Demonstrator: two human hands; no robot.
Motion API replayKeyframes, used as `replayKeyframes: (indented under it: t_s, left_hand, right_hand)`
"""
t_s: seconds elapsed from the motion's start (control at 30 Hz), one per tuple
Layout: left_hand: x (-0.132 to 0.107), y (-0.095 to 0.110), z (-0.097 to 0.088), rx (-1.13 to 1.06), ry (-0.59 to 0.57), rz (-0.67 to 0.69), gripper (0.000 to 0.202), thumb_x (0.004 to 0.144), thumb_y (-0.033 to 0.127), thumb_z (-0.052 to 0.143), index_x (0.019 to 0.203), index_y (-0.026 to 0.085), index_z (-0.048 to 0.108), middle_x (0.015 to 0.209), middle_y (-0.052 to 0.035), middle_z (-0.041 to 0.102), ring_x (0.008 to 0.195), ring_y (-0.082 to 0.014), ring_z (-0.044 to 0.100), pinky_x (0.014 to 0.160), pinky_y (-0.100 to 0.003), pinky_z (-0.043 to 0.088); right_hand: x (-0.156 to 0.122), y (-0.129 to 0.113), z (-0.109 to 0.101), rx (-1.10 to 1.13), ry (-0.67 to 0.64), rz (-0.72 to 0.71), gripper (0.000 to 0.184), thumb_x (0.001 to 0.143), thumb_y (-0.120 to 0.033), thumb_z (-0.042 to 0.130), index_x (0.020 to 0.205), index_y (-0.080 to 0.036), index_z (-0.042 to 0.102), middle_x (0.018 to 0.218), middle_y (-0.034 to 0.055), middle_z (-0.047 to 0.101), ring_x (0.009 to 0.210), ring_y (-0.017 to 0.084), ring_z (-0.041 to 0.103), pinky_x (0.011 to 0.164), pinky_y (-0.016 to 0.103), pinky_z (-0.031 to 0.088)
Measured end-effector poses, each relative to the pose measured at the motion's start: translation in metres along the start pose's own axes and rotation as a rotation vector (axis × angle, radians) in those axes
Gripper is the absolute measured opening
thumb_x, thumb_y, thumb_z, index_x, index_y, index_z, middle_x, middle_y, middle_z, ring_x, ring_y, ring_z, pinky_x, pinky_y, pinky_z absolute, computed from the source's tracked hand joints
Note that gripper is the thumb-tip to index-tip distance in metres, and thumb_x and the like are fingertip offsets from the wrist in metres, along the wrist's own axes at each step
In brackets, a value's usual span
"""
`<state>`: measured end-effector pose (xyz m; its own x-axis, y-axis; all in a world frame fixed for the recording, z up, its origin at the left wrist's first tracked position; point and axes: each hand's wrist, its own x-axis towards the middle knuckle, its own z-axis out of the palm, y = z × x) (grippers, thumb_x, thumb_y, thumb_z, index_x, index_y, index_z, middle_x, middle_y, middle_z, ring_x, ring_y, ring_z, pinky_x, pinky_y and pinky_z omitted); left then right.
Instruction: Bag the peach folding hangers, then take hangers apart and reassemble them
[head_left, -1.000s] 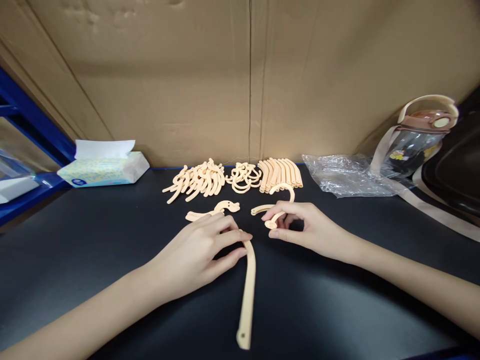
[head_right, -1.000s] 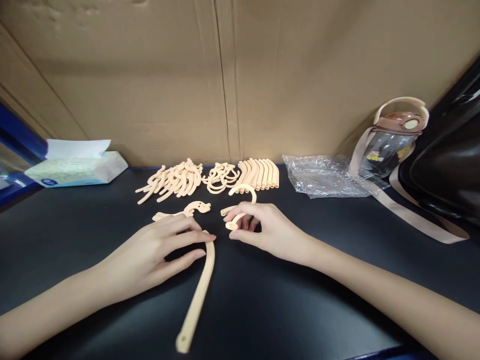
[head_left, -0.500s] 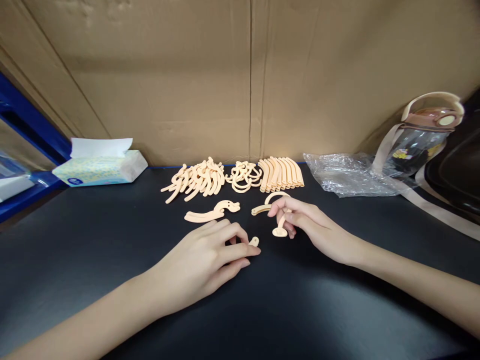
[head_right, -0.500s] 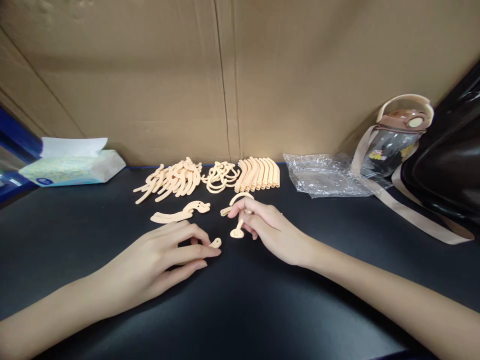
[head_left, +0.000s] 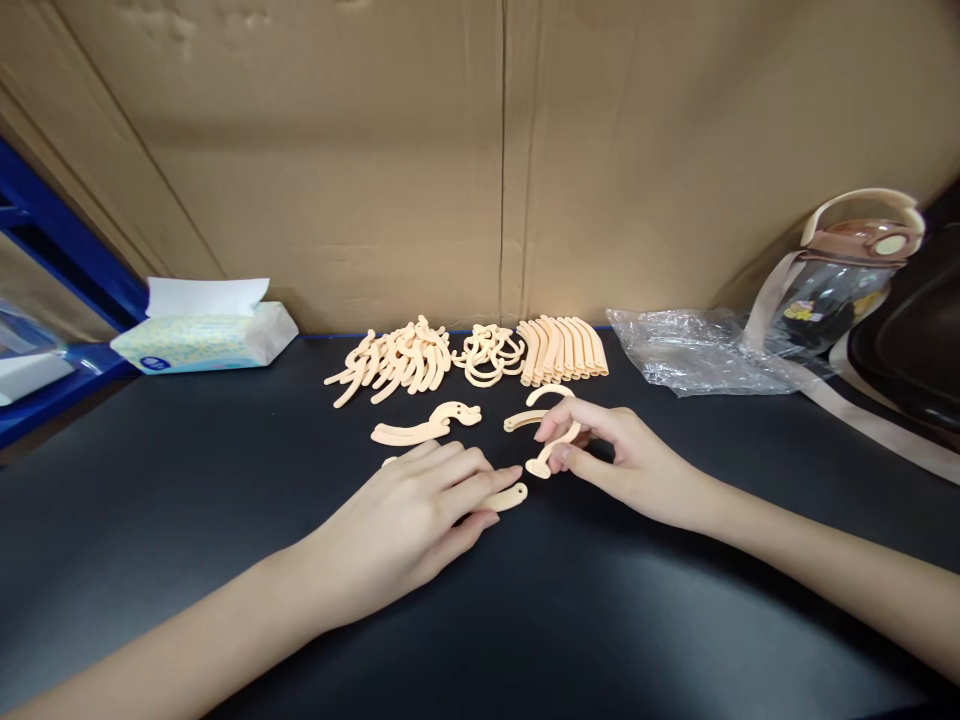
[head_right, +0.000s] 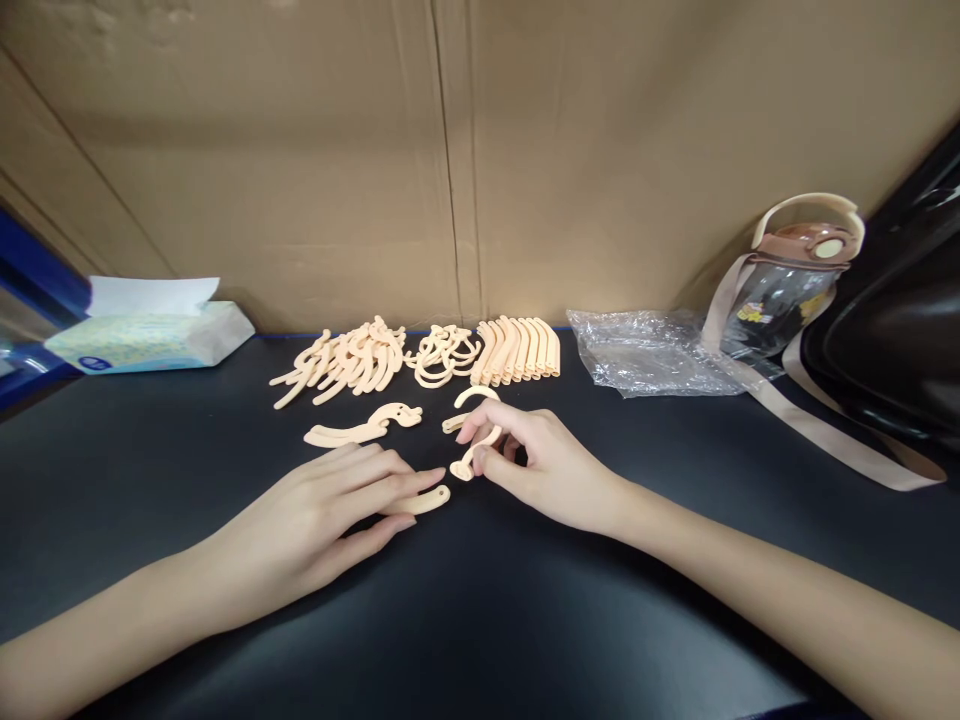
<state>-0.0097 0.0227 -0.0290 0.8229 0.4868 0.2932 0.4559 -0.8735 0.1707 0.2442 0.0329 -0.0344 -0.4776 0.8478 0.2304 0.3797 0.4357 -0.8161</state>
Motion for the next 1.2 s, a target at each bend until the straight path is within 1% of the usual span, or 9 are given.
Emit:
replayKeyframes:
  t_s: [0.3, 0.4, 0.5, 0.57, 0.7, 0.8, 0.9, 1.03, 1.2]
  left_hand:
    - [-0.0036, 0.0010, 0.0039, 0.000, 0.067, -0.093, 0.039, 0.099, 0.019, 0.045, 0.139, 0.021, 0.046, 0.104, -0.0037, 0.061, 0.086, -0.0145, 0.063, 0.069, -0.025, 0.050]
    - [-0.0040, 0.0024, 0.0035, -0.010, 0.047, -0.116, 0.043, 0.099, 0.019, 0.045, 0.141, 0.023, 0.041, 0.106, -0.0042, 0.059, 0.084, -0.0145, 0.063, 0.068, -0.024, 0.051]
    - [-0.0023, 0.0033, 0.0024, -0.019, 0.036, -0.118, 0.034, 0.098, 0.017, 0.046, 0.132, 0.023, 0.047, 0.103, -0.0027, 0.058, 0.079, -0.0131, 0.062, 0.067, -0.023, 0.049]
    - [-0.0004, 0.0031, 0.0019, -0.015, 0.054, -0.110, 0.027, 0.097, 0.016, 0.047, 0.123, 0.023, 0.051, 0.099, -0.0011, 0.058, 0.076, -0.0122, 0.061, 0.063, -0.022, 0.046]
    - [0.0016, 0.0028, 0.0023, -0.047, 0.070, -0.123, 0.017, 0.096, 0.017, 0.047, 0.111, 0.023, 0.052, 0.096, 0.0010, 0.057, 0.071, -0.0108, 0.060, 0.057, -0.021, 0.042]
    - [0.0012, 0.0034, 0.0026, -0.090, 0.062, -0.142, 0.012, 0.097, 0.017, 0.045, 0.106, 0.022, 0.050, 0.100, 0.0003, 0.058, 0.078, -0.0113, 0.061, 0.062, -0.021, 0.045]
    - [0.0010, 0.0038, 0.0027, -0.104, 0.055, -0.141, 0.013, 0.098, 0.017, 0.044, 0.110, 0.022, 0.049, 0.101, -0.0009, 0.060, 0.086, -0.0133, 0.063, 0.071, -0.023, 0.048]
    - [0.0010, 0.0021, 0.0036, -0.065, 0.036, -0.119, 0.019, 0.101, 0.020, 0.043, 0.119, 0.022, 0.049, 0.096, -0.0016, 0.061, 0.087, -0.0156, 0.062, 0.069, -0.024, 0.047]
    - [0.0008, -0.0012, 0.0059, -0.062, 0.044, -0.118, 0.020, 0.102, 0.021, 0.042, 0.120, 0.021, 0.051, 0.096, -0.0020, 0.062, 0.085, -0.0157, 0.062, 0.069, -0.024, 0.048]
  right_hand:
    - [0.0014, -0.0030, -0.0009, 0.012, 0.011, 0.037, 0.019, 0.091, -0.035, 0.060, 0.093, -0.023, 0.073, 0.086, 0.0014, 0.075, 0.076, 0.015, 0.066, 0.071, 0.028, 0.050]
    - [0.0024, -0.0033, -0.0006, 0.043, 0.025, 0.051, 0.022, 0.090, -0.039, 0.062, 0.091, -0.022, 0.075, 0.086, 0.0018, 0.074, 0.075, 0.014, 0.065, 0.070, 0.028, 0.050]
    - [0.0029, -0.0025, -0.0004, 0.047, 0.047, 0.040, 0.021, 0.089, -0.038, 0.063, 0.092, -0.022, 0.076, 0.090, 0.0031, 0.073, 0.073, 0.013, 0.063, 0.067, 0.027, 0.050]
    - [0.0030, -0.0022, -0.0003, 0.056, 0.058, 0.028, 0.020, 0.089, -0.037, 0.064, 0.094, -0.022, 0.076, 0.096, 0.0043, 0.072, 0.074, 0.013, 0.063, 0.066, 0.027, 0.050]
    - [0.0032, -0.0023, 0.0000, 0.162, 0.046, 0.039, 0.018, 0.086, -0.036, 0.066, 0.092, -0.021, 0.077, 0.101, 0.0055, 0.070, 0.075, 0.013, 0.063, 0.065, 0.026, 0.052]
    - [0.0042, -0.0016, -0.0001, 0.275, 0.037, 0.093, 0.020, 0.084, -0.037, 0.070, 0.094, -0.021, 0.076, 0.094, 0.0044, 0.071, 0.071, 0.012, 0.063, 0.063, 0.027, 0.054]
    - [0.0060, -0.0004, -0.0013, 0.356, 0.029, 0.119, 0.022, 0.082, -0.036, 0.073, 0.099, -0.021, 0.074, 0.083, 0.0015, 0.070, 0.066, 0.011, 0.061, 0.062, 0.026, 0.055]
    - [0.0080, -0.0010, -0.0037, 0.425, 0.006, 0.150, 0.018, 0.081, -0.034, 0.074, 0.092, -0.020, 0.073, 0.078, -0.0004, 0.068, 0.062, 0.009, 0.059, 0.061, 0.025, 0.055]
    - [0.0090, -0.0032, -0.0044, 0.450, -0.021, 0.201, 0.016, 0.078, -0.033, 0.076, 0.084, -0.019, 0.073, 0.077, -0.0003, 0.068, 0.061, 0.009, 0.058, 0.062, 0.026, 0.055]
